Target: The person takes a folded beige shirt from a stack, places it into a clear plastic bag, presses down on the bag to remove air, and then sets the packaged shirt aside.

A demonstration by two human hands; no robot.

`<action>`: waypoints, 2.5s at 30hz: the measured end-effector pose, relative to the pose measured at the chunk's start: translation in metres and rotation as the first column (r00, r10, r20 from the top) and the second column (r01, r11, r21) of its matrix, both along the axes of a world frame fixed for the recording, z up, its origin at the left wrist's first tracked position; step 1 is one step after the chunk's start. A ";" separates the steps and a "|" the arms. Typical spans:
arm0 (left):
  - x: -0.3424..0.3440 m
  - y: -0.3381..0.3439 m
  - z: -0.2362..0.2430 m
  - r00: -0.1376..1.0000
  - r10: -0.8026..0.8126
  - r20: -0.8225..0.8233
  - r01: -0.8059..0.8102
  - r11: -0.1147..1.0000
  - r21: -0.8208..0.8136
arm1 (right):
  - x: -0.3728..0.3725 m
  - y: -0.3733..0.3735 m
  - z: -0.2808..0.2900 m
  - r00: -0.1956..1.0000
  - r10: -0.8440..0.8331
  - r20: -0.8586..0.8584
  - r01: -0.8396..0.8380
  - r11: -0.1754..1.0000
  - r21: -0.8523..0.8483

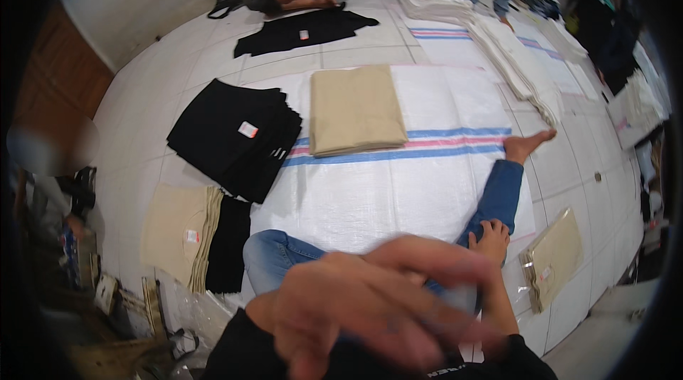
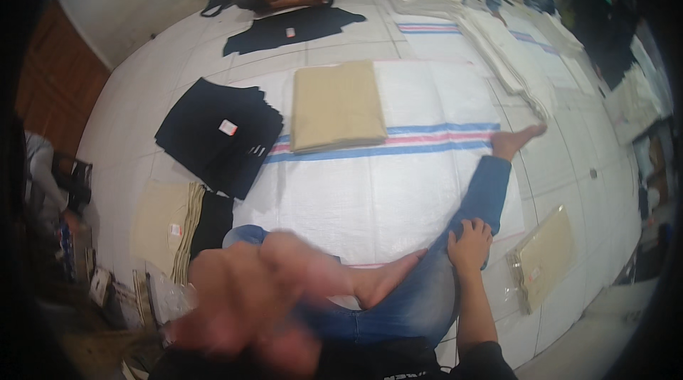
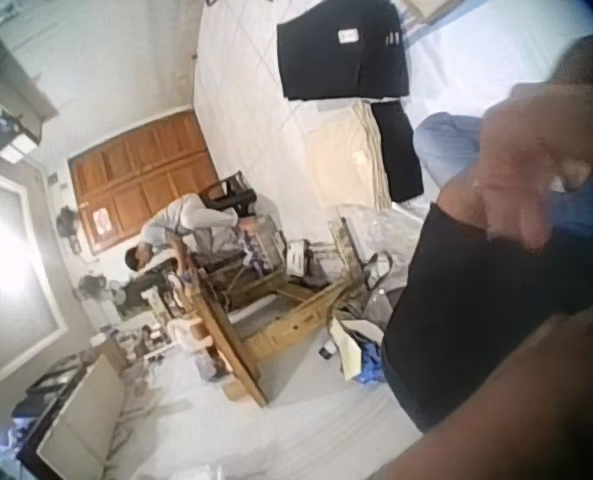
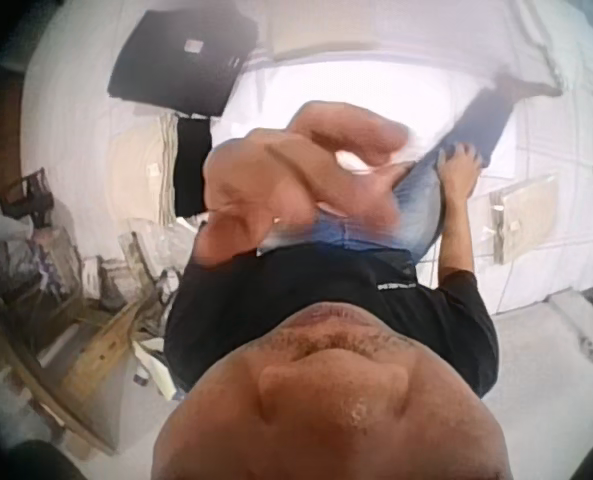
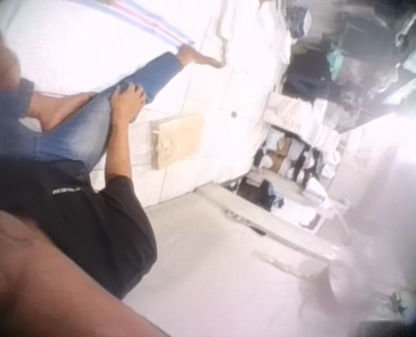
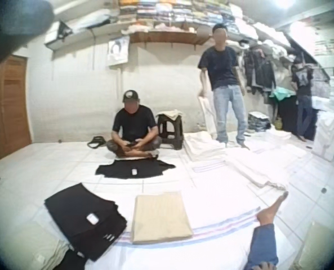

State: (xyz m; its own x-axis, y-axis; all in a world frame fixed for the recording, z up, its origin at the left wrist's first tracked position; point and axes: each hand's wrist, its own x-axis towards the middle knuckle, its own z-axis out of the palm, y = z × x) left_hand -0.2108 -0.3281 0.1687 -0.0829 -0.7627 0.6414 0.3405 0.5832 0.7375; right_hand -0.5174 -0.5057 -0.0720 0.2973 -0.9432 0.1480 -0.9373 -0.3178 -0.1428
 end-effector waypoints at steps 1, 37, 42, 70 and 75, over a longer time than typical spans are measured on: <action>-0.004 0.001 0.017 0.997 -0.059 -0.056 0.057 0.998 -0.036 | 0.004 0.001 0.000 0.999 0.003 0.033 -0.003 1.000 -0.004; 0.050 -0.043 -0.317 0.748 0.390 0.537 -0.659 0.341 0.671 | 0.146 -0.274 -0.099 0.829 -0.452 0.329 0.178 0.771 0.611; 0.055 -0.055 -0.316 0.769 0.368 0.522 -0.638 0.395 0.661 | 0.152 -0.225 -0.085 0.609 -0.471 0.638 -0.111 0.746 0.657; -0.049 -0.056 -0.312 0.095 0.287 0.953 -0.860 0.507 -0.067 | 0.109 0.050 -0.081 0.841 0.052 0.538 -0.359 0.799 0.483; -0.064 -0.032 -0.312 0.262 0.273 0.926 -0.863 0.496 0.098 | 0.101 0.049 -0.094 0.845 0.097 0.526 -0.387 0.790 0.475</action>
